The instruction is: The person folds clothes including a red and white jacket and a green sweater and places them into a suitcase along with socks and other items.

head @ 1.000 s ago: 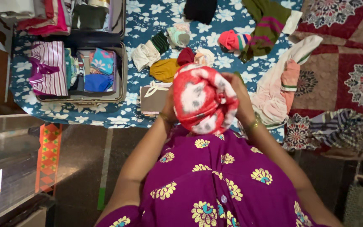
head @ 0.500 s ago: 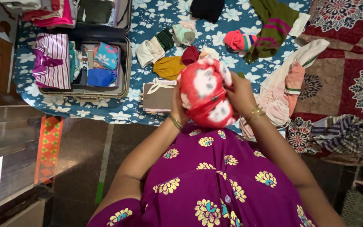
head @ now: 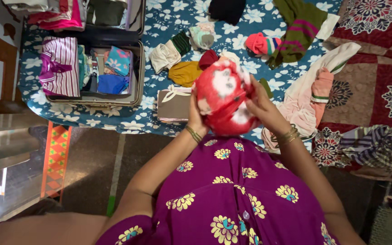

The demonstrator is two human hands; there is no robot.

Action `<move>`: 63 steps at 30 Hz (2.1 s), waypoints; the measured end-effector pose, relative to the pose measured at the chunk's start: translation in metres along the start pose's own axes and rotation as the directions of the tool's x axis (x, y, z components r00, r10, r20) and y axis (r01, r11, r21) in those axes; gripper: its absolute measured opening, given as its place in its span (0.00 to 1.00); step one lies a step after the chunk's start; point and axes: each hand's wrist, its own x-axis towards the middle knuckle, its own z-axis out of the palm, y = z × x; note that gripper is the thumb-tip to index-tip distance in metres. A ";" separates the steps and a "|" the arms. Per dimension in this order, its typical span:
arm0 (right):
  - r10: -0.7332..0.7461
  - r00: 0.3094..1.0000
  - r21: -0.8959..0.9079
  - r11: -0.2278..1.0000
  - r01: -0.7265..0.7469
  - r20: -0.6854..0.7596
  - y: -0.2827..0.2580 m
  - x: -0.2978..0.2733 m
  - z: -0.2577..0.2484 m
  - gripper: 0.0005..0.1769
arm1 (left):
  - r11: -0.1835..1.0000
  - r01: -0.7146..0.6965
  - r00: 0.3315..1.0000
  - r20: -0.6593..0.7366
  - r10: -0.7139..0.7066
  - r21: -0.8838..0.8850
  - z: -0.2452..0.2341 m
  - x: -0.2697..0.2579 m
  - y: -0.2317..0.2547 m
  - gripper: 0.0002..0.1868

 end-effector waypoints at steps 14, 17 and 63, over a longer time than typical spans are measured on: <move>0.274 0.955 0.279 0.931 -0.234 -0.115 0.009 0.007 0.009 0.60 | 0.800 0.025 0.998 -0.067 0.018 0.599 -0.021 0.022 -0.023 0.41; 0.278 0.941 0.259 0.939 -0.225 -0.191 0.024 0.008 0.018 0.56 | 0.776 0.062 0.997 -0.070 -0.023 0.627 -0.027 0.023 -0.016 0.43; 0.679 0.574 0.677 0.685 -0.269 -0.458 0.299 -0.169 -0.282 0.42 | 0.062 0.171 0.926 -0.139 -0.350 0.983 -0.173 0.258 -0.291 0.46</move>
